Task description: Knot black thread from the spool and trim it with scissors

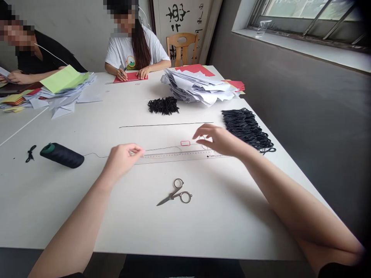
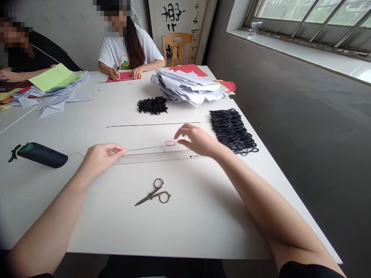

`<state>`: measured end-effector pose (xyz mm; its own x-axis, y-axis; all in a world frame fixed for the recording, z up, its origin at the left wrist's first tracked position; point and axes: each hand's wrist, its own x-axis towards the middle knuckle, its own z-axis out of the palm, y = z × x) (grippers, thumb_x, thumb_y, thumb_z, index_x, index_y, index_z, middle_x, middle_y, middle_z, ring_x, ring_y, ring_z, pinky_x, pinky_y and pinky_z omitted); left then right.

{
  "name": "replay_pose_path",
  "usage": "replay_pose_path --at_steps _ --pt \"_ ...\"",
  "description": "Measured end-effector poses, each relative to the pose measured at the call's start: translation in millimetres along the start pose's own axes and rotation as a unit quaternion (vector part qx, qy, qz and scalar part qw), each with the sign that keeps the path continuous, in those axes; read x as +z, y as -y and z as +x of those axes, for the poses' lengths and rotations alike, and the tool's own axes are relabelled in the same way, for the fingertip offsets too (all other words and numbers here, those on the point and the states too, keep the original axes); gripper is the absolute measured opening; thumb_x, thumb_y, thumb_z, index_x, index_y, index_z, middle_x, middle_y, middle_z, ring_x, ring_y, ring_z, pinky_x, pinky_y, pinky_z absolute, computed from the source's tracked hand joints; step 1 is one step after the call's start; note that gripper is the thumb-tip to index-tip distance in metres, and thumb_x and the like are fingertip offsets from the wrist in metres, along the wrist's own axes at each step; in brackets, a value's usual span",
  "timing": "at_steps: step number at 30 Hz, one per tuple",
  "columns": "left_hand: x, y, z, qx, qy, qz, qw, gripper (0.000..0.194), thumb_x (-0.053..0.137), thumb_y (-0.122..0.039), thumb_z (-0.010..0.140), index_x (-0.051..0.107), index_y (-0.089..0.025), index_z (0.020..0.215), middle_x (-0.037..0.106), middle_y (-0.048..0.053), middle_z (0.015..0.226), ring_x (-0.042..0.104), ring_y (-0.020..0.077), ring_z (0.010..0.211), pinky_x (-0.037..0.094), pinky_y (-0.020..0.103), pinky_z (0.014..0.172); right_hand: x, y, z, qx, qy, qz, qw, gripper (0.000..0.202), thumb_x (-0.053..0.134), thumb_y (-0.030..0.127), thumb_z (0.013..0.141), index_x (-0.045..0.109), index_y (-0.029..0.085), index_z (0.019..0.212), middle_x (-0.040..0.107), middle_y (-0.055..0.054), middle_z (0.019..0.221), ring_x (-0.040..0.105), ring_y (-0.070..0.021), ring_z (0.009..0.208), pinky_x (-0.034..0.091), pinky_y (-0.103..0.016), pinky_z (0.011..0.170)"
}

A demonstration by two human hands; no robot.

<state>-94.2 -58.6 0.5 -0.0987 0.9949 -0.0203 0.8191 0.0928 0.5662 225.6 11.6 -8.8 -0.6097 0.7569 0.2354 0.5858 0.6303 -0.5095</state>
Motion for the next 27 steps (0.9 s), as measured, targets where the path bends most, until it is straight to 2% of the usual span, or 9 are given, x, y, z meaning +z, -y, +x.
replay_pose_path --at_steps 2,5,8,11,13,16,23,27 --pt "-5.7 10.8 7.5 -0.011 -0.101 0.099 0.990 0.018 0.060 -0.039 0.079 0.071 -0.025 0.076 0.070 0.002 0.074 0.059 0.0196 0.059 0.041 0.030 0.056 -11.7 -27.3 0.7 0.058 0.042 -0.039 0.997 0.013 0.063 0.026 0.083 0.072 0.024 0.092 0.064 -0.007 0.099 0.063 -0.0205 0.081 0.050 -0.035 0.071" --pt "-6.6 18.7 12.3 -0.010 -0.156 0.164 0.974 0.020 0.057 -0.033 0.081 0.070 -0.027 0.095 0.068 0.003 0.106 0.061 0.0209 0.065 0.042 0.032 0.059 -10.2 -50.8 0.5 0.109 0.077 -0.035 0.990 0.014 0.065 0.030 0.080 0.071 0.024 0.090 0.065 -0.006 0.092 0.061 -0.0187 0.074 0.048 -0.032 0.066" --pt "0.1 14.9 9.2 0.003 -0.163 0.183 0.969 0.039 0.056 -0.032 0.082 0.060 -0.026 0.121 0.058 0.007 0.127 0.061 0.0194 0.063 0.043 0.034 0.057 7.2 -49.0 2.9 0.120 0.058 -0.019 0.991 0.017 0.062 0.033 0.082 0.069 0.021 0.092 0.063 -0.007 0.093 0.059 -0.0172 0.072 0.047 -0.031 0.066" --pt "8.8 7.5 2.7 0.042 -0.171 0.183 0.967 0.044 0.054 -0.032 0.084 0.054 -0.025 0.128 0.052 0.008 0.133 0.057 0.0156 0.057 0.042 0.033 0.053 27.2 -35.4 7.8 0.103 0.001 0.004 0.995 0.018 0.059 0.033 0.084 0.067 0.020 0.094 0.060 -0.008 0.098 0.059 -0.0180 0.077 0.047 -0.032 0.071" --pt "13.4 4.2 -1.3 0.076 -0.172 0.180 0.965 0.042 0.053 -0.031 0.086 0.054 -0.025 0.127 0.051 0.008 0.134 0.056 0.0145 0.058 0.042 0.032 0.052 36.8 -28.1 11.3 0.103 -0.025 0.014 0.994 0.017 0.059 0.032 0.085 0.066 0.020 0.094 0.059 -0.009 0.101 0.058 -0.0181 0.078 0.047 -0.032 0.072" --pt "18.2 3.0 -4.5 0.113 -0.166 0.175 0.964 0.037 0.052 -0.033 0.088 0.057 -0.025 0.123 0.051 0.007 0.135 0.060 0.0146 0.065 0.043 0.030 0.052 43.5 -24.8 14.8 0.132 -0.027 0.014 0.991 0.014 0.060 0.031 0.083 0.066 0.019 0.090 0.057 -0.009 0.101 0.056 -0.0165 0.073 0.046 -0.031 0.070" --pt "36.1 11.8 3.4 0.172 -0.150 0.105 0.968 0.027 0.051 -0.030 0.089 0.064 -0.023 0.112 0.054 0.007 0.131 0.063 0.0169 0.085 0.047 0.027 0.055 42.1 -33.1 16.0 0.149 -0.005 0.035 0.988 0.016 0.060 0.033 0.083 0.068 0.018 0.081 0.060 -0.006 0.093 0.055 -0.0157 0.072 0.044 -0.030 0.072" --pt "49.8 11.5 6.4 0.194 -0.162 0.030 0.967 0.024 0.053 -0.029 0.088 0.065 -0.021 0.108 0.056 0.009 0.127 0.058 0.0213 0.103 0.049 0.026 0.058 38.0 -36.6 14.1 0.147 -0.003 0.086 0.985 0.025 0.060 0.042 0.083 0.068 0.018 0.082 0.062 -0.005 0.089 0.053 -0.0143 0.069 0.042 -0.030 0.068"
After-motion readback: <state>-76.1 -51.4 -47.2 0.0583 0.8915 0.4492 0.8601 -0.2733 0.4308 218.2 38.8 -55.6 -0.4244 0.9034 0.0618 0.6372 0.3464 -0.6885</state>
